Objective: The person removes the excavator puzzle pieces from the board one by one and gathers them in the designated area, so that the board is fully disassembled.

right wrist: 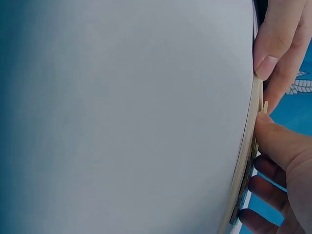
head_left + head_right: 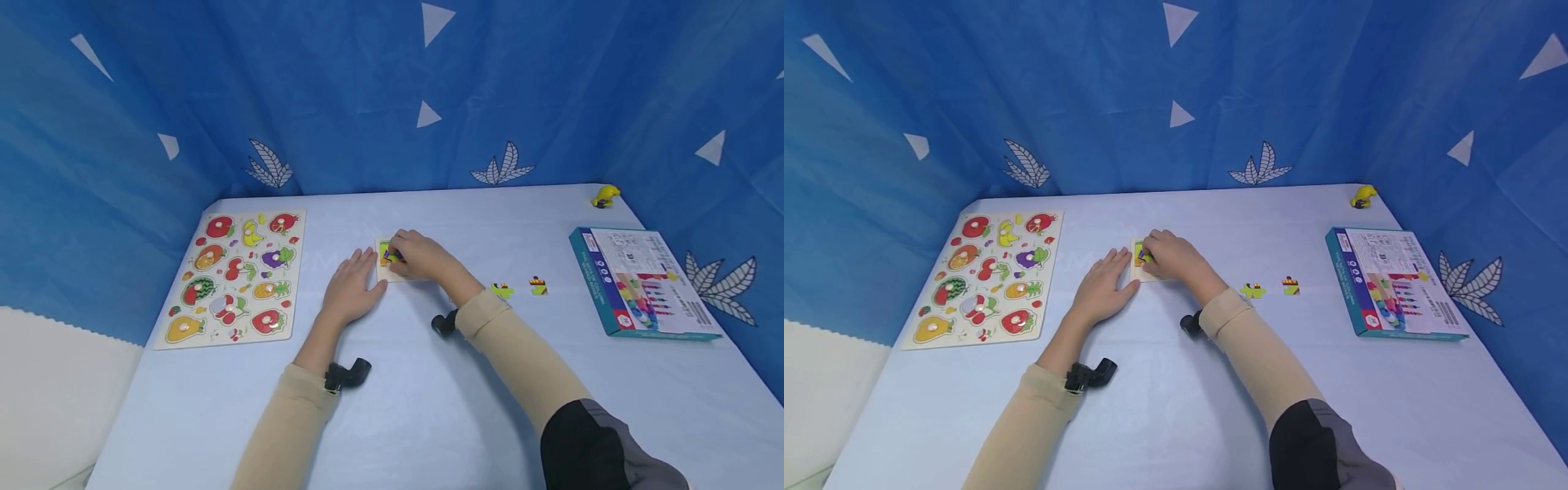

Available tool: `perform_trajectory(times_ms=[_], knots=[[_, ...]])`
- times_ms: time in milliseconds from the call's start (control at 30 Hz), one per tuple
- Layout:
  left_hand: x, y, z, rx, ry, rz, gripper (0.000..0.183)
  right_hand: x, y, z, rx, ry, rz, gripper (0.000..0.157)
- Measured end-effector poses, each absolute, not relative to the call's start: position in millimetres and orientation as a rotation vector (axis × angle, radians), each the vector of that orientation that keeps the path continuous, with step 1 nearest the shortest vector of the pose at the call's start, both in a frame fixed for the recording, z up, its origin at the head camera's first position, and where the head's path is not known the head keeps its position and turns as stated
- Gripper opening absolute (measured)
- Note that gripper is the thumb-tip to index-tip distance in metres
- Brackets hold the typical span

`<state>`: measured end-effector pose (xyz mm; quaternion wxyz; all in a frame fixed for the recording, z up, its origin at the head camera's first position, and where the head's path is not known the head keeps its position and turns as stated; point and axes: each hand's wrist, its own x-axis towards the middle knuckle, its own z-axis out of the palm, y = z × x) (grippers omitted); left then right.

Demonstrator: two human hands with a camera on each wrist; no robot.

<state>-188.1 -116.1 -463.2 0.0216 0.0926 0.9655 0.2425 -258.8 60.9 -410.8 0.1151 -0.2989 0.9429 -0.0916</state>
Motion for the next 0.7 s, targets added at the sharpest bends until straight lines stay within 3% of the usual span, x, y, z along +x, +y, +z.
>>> perform_trajectory(times_ms=[700], knots=[[-187.8,-116.0,-462.0,0.293,2.990,0.741,0.072,-260.8,65.0,-412.7,-0.912,2.785,-0.347,0.028]])
